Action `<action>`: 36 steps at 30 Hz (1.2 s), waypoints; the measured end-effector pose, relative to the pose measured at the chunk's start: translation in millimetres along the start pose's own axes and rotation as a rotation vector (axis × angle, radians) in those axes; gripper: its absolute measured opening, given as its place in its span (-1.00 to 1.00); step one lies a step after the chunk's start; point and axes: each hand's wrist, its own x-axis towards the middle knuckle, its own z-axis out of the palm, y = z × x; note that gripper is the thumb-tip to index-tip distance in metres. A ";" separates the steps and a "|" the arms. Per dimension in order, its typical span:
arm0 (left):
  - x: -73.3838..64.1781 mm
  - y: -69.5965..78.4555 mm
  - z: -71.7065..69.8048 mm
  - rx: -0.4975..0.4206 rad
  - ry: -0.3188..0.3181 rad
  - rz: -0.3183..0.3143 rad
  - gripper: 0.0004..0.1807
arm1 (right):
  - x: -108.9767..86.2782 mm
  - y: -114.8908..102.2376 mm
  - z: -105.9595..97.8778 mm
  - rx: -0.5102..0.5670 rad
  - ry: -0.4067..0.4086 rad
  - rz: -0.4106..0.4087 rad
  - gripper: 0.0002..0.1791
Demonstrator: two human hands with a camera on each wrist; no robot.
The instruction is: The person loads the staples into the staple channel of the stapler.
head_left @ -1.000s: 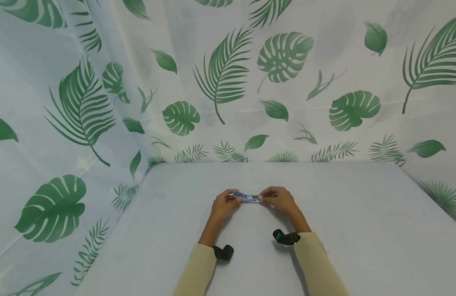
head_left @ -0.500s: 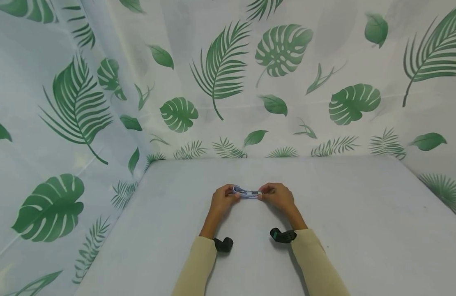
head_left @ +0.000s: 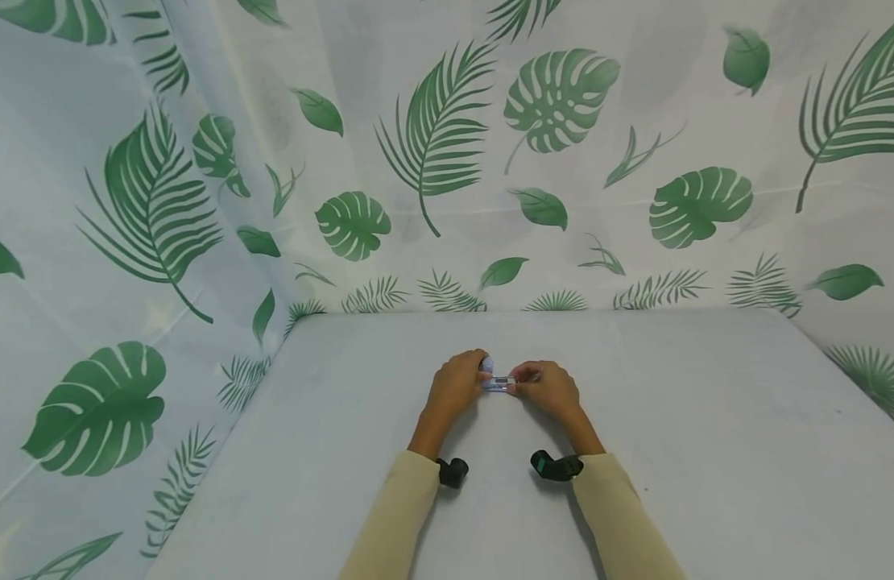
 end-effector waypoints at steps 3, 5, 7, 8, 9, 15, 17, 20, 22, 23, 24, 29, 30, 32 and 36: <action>0.4 2.6 4.8 0.029 0.015 0.042 -0.67 | 0.2 0.7 -0.3 0.001 -0.001 -0.010 -0.76; 0.0 3.5 8.6 0.038 0.017 0.068 -0.71 | 0.2 1.1 -0.3 -0.001 -0.005 -0.020 -0.74; -0.4 3.6 11.9 0.038 0.020 0.078 -0.76 | 0.1 1.0 0.0 0.001 -0.009 -0.028 -0.72; -0.6 3.5 12.9 0.027 0.020 0.076 -0.78 | 0.2 0.7 0.3 0.001 -0.011 -0.033 -0.70; -0.7 3.1 13.5 0.005 0.019 0.071 -0.80 | 0.4 0.8 0.5 -0.001 -0.011 -0.038 -0.70; 1.0 -5.3 18.6 -0.242 -0.017 -0.055 -0.72 | 2.4 0.7 0.7 -0.023 -0.004 -0.041 -0.66; 1.4 -8.4 21.0 -0.285 -0.025 -0.073 -0.70 | 2.5 0.0 0.0 -0.035 -0.020 -0.044 -0.58; 1.3 -10.3 23.1 -0.334 -0.018 -0.074 -0.70 | 3.0 -0.7 0.0 -0.031 -0.047 -0.031 -0.49; 0.9 -10.3 24.2 -0.346 -0.018 -0.082 -0.70 | 3.2 -0.9 0.5 -0.025 -0.057 -0.018 -0.42; 0.6 -10.1 24.3 -0.358 -0.017 -0.089 -0.70 | 3.2 -0.8 0.8 -0.018 -0.059 -0.009 -0.39; 0.0 -9.8 24.7 -0.372 -0.017 -0.099 -0.69 | 3.3 -0.7 1.3 -0.014 -0.061 0.001 -0.37; -3.2 -9.0 25.1 -0.436 -0.011 -0.138 -0.70 | 2.2 -1.2 2.3 -0.003 -0.054 0.034 -0.35; -3.8 -9.0 25.2 -0.443 -0.012 -0.146 -0.70 | 1.9 -1.6 2.2 0.004 -0.053 0.039 -0.37; -4.4 -9.1 25.5 -0.449 -0.013 -0.160 -0.70 | 1.2 -2.2 2.0 0.014 -0.049 0.045 -0.40; -5.4 -9.5 26.2 -0.458 -0.019 -0.189 -0.70 | -0.3 -2.0 1.8 0.038 -0.041 0.041 -0.48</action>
